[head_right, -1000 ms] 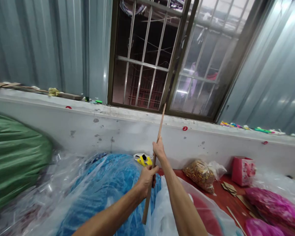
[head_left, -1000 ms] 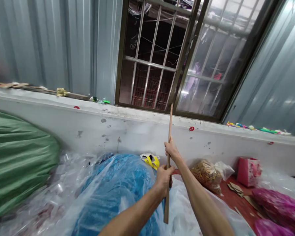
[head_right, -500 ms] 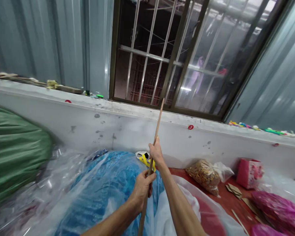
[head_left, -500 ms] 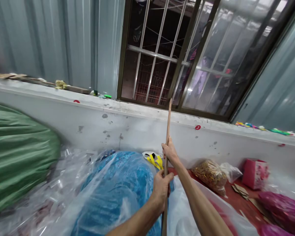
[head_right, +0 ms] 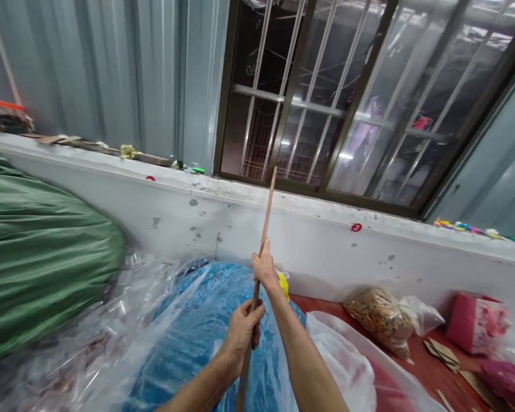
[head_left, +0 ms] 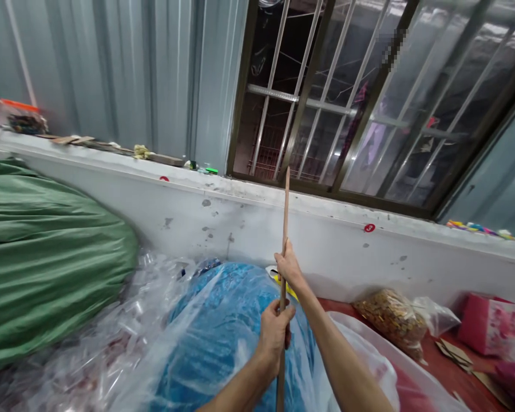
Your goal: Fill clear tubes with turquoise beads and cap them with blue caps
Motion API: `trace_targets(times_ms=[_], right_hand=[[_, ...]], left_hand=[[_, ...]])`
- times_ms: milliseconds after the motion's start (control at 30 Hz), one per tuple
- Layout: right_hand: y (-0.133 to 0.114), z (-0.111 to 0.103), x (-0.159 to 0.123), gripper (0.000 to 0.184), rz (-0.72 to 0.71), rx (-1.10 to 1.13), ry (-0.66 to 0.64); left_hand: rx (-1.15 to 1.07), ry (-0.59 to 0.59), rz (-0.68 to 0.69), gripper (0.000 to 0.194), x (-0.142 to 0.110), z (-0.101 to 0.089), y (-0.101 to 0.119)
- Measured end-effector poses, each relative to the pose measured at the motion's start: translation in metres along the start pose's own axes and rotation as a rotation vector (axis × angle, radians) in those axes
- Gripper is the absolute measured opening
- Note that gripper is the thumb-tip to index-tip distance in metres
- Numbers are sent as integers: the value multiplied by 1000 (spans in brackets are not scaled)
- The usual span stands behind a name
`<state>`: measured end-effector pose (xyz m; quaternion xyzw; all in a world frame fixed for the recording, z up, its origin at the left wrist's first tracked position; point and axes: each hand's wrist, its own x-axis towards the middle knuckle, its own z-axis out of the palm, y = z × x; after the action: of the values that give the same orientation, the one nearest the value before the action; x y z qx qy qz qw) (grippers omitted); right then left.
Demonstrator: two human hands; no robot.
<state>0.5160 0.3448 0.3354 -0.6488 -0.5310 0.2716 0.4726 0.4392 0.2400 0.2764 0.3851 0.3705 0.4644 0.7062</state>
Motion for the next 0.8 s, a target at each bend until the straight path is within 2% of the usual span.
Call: trace_targets(times_ms=[233, 367, 800], right_hand=[[-15, 24, -1, 73, -27, -65, 9], [-22, 34, -1, 73, -63, -80, -15], [-38, 60, -2, 74, -116, -85, -76]], left_hand=[[-41, 10, 8, 71, -3, -22, 11], [-15, 23, 8, 77, -8, -32, 21], [-38, 75, 27, 80, -11, -51, 31]])
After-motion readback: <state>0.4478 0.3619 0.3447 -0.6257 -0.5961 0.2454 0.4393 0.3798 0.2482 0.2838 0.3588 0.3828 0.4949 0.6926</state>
